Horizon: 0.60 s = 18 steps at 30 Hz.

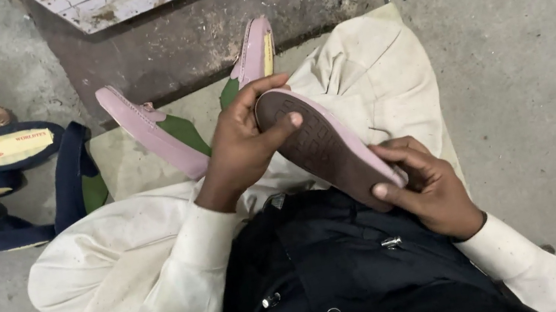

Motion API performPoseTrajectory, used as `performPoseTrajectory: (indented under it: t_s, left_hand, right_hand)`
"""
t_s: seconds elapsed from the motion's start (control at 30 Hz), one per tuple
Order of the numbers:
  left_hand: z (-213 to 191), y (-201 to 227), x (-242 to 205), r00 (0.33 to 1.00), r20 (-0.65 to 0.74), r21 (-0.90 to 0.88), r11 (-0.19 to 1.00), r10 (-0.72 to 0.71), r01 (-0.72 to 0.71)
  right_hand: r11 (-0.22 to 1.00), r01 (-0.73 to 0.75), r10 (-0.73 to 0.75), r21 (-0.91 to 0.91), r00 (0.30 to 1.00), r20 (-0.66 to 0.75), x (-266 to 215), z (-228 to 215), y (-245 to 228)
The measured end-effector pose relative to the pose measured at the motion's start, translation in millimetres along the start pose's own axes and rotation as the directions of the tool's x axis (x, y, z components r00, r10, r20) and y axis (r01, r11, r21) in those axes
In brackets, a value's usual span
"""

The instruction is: The person sits on the floor and assembles slippers by attaching brown rubber soles to pink slipper uppers. They repeatedly pick up a sole from a nearby box, align it with an upper, and press the edges together to secure the fit.

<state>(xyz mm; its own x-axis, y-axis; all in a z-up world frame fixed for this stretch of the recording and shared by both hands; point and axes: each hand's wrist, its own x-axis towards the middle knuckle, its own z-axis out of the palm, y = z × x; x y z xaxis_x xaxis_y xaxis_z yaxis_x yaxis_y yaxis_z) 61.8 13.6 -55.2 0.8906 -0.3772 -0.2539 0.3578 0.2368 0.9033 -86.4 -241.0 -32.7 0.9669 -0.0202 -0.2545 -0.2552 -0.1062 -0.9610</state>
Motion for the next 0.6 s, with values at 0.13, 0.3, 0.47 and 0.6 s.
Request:
performPoseTrajectory:
  t_s: [0.13, 0.3, 0.47, 0.6]
  left_hand:
    - [13.3, 26.6, -3.9, 0.998, 0.056, 0.304, 0.952, 0.01, -0.027]
    - [11.5, 21.5, 8.2, 0.985, 0.172, 0.46, 0.883, 0.017, -0.096]
    - [15.6, 24.0, 1.9, 0.984, 0.177, 0.463, 0.88, 0.028, -0.108]
    - [19.6, 28.0, -2.2, 0.971, 0.22, 0.421, 0.889, 0.091, -0.178]
  right_hand:
    - [0.989, 0.032, -0.032, -0.145, 0.999, 0.007, 7.3, -0.5, -16.6]
    - [0.984, 0.013, -0.011, -0.178, 1.0, 0.008, 29.2, -8.9, -12.6]
    - [0.993, 0.117, -0.115, 0.027, 0.991, -0.068, 44.9, 10.6, 5.3]
    - [0.978, 0.207, -0.206, -0.007, 0.975, -0.084, 64.5, 21.7, -15.3]
